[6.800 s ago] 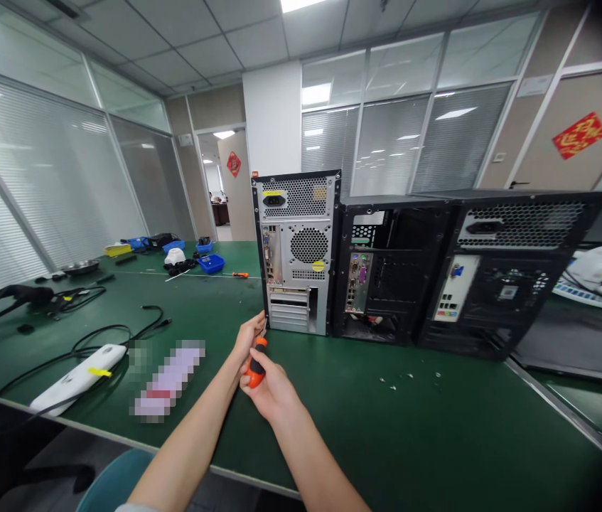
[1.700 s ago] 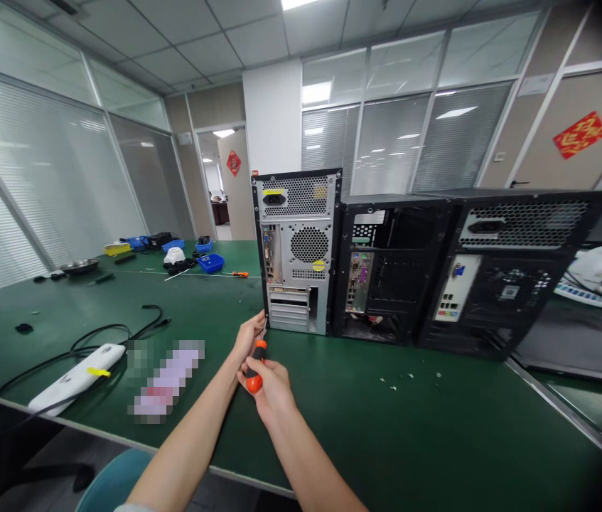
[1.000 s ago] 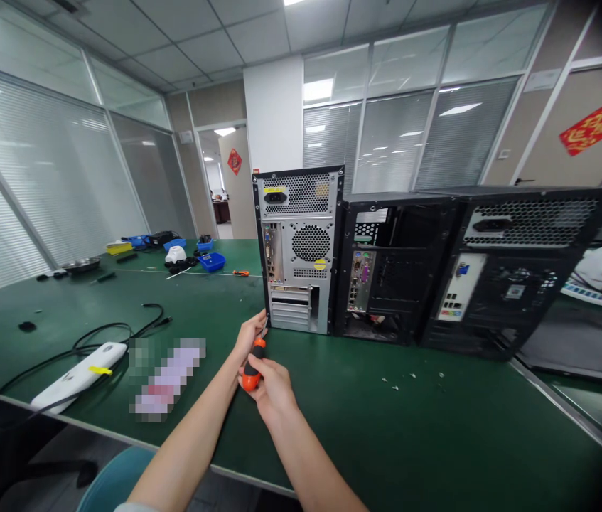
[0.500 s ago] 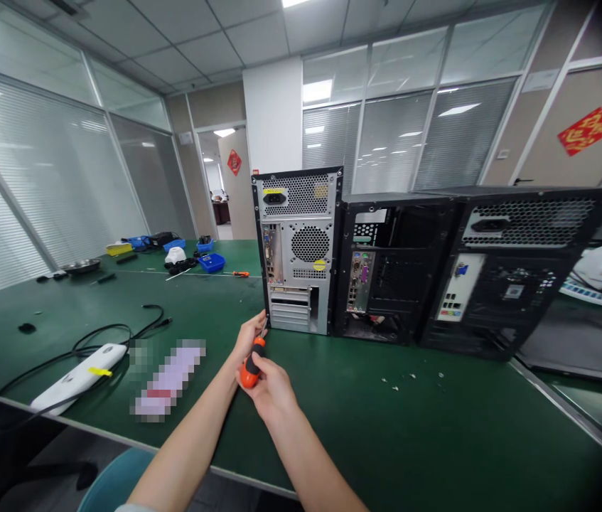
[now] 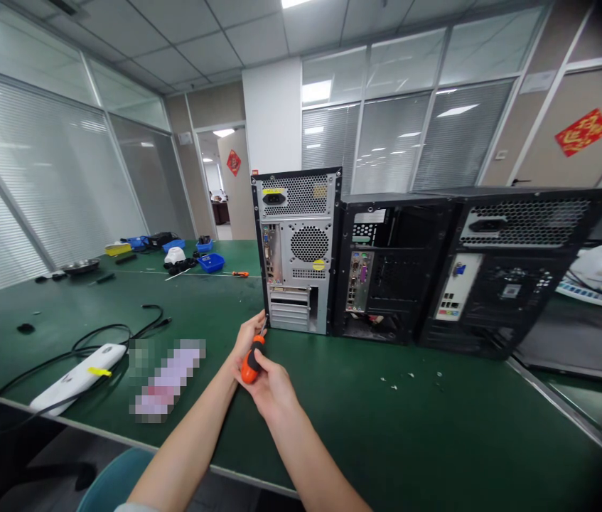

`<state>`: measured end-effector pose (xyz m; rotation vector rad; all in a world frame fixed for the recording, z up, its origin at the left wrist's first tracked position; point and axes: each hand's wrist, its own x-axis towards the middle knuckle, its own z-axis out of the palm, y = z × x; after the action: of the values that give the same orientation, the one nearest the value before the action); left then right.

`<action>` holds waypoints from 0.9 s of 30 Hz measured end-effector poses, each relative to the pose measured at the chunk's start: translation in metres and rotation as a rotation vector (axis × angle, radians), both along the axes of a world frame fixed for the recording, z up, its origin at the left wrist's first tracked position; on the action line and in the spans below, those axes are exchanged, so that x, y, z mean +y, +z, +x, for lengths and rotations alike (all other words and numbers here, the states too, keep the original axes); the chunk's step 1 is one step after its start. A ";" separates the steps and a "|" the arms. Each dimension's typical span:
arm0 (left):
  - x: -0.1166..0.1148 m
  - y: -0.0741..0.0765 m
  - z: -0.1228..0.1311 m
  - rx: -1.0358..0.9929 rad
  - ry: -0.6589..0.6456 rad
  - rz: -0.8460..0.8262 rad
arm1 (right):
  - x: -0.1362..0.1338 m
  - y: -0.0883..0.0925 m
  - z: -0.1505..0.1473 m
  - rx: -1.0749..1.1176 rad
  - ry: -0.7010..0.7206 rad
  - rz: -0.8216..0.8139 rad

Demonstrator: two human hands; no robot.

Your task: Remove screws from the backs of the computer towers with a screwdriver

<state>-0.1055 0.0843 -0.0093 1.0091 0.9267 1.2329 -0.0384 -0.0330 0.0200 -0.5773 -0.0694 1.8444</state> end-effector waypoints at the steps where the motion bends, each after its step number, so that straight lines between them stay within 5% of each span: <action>1: 0.000 0.000 0.000 -0.001 -0.005 0.005 | 0.000 0.000 0.000 0.007 0.002 -0.004; 27: 0.002 -0.002 -0.001 -0.006 0.006 -0.004 | -0.004 0.004 0.001 0.132 0.036 -0.027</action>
<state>-0.1067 0.0863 -0.0116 1.0000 0.9274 1.2379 -0.0376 -0.0370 0.0241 -0.4744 0.0333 1.9167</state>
